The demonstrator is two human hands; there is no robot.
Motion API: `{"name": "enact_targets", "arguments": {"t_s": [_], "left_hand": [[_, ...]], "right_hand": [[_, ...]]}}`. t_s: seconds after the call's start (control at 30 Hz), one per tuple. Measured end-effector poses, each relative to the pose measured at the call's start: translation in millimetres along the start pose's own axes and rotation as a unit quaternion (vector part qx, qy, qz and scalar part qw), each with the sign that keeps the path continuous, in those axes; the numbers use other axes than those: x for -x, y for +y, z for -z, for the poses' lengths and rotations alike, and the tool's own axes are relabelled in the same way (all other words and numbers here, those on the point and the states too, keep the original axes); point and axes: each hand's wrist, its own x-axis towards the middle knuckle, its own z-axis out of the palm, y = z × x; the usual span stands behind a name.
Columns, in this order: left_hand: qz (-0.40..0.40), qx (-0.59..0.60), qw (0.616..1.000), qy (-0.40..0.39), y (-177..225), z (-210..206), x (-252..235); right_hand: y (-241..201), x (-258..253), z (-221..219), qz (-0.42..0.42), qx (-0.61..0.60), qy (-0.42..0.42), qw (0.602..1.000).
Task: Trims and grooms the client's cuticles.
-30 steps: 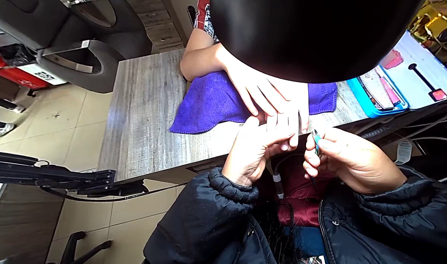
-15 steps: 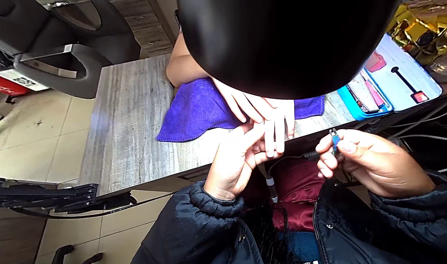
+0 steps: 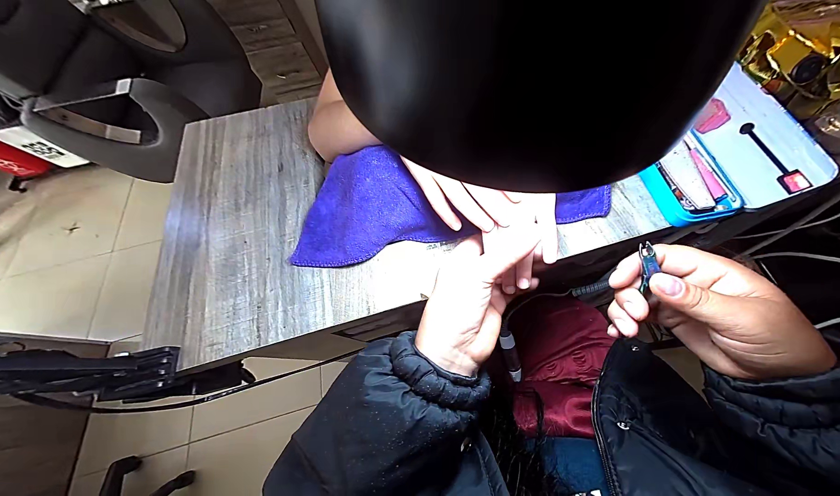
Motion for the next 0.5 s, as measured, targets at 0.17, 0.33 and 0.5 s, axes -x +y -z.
{"name": "enact_targets", "arguments": {"t_s": [0.17,0.33,0.5], "left_hand": [[-0.038,0.033,0.999,0.015,-10.3,-5.3,-1.8],[-0.048,0.029,0.998,0.013,-12.7,-1.7,-2.0],[-0.051,0.033,0.998,0.008,-12.0,-2.3,-2.2]], "right_hand": [[1.7,-3.0,-8.5,-0.023,-0.01,-0.002,1.0],[2.2,-16.6,-16.3,-0.06,0.008,-0.025,0.998],[-1.9,-39.3,-14.5,-0.059,0.031,-0.071,0.995]]}}
